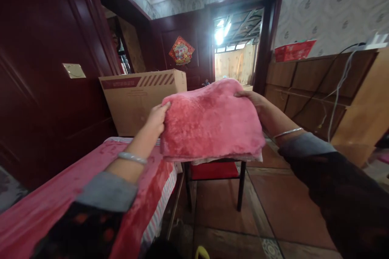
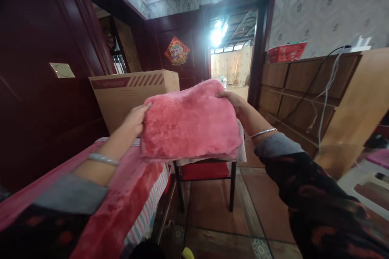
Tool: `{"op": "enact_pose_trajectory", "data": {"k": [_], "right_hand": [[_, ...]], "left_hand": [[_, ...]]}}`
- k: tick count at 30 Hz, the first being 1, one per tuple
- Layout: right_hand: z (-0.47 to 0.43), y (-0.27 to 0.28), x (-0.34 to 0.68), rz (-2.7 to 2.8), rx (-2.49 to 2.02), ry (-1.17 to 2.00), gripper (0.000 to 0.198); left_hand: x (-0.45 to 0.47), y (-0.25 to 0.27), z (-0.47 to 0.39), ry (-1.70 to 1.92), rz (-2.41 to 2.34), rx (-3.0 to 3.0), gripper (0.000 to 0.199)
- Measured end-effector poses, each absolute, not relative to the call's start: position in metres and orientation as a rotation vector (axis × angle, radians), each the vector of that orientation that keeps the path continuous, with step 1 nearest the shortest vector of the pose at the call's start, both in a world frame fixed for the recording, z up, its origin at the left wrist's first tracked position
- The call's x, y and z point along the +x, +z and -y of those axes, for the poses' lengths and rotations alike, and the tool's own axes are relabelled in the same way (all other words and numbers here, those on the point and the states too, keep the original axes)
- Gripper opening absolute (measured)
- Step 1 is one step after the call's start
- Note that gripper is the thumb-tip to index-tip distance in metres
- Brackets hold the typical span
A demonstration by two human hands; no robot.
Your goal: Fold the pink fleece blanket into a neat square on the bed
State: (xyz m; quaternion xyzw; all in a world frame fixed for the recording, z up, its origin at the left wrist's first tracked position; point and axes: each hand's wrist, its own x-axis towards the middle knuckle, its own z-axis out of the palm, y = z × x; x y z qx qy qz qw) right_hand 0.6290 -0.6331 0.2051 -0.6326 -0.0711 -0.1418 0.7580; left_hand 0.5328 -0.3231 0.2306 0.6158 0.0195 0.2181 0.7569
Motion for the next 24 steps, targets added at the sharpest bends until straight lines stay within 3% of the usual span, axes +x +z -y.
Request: {"op": "enact_pose_trajectory", "data": {"k": [3, 7, 13, 18, 20, 24], "right_hand": [[0.668, 0.18, 0.654, 0.048, -1.442, -0.123, 0.027], [0.691, 0.149, 0.668, -0.044, -1.436, -0.19, 0.008], [0.691, 0.144, 0.671, 0.062, -1.396, -0.162, 0.02], [0.693, 0.154, 0.665, 0.089, -1.403, -0.209, 0.045], [0.696, 0.154, 0.661, 0.097, -1.4, -0.278, 0.054], [0.704, 0.145, 0.655, 0.133, -1.534, -0.293, 0.055]], "left_hand": [[0.571, 0.196, 0.354, 0.365, -0.113, 1.347, 0.016], [0.592, 0.158, 0.367, 0.286, -0.158, 1.395, 0.019], [0.6, 0.155, 0.357, 0.263, -0.126, 1.455, 0.019], [0.606, 0.162, 0.363, 0.421, -0.095, 1.492, 0.062], [0.608, 0.163, 0.367, 0.46, -0.081, 1.517, 0.07], [0.608, 0.161, 0.369, 0.418, -0.082, 1.622, 0.051]]}}
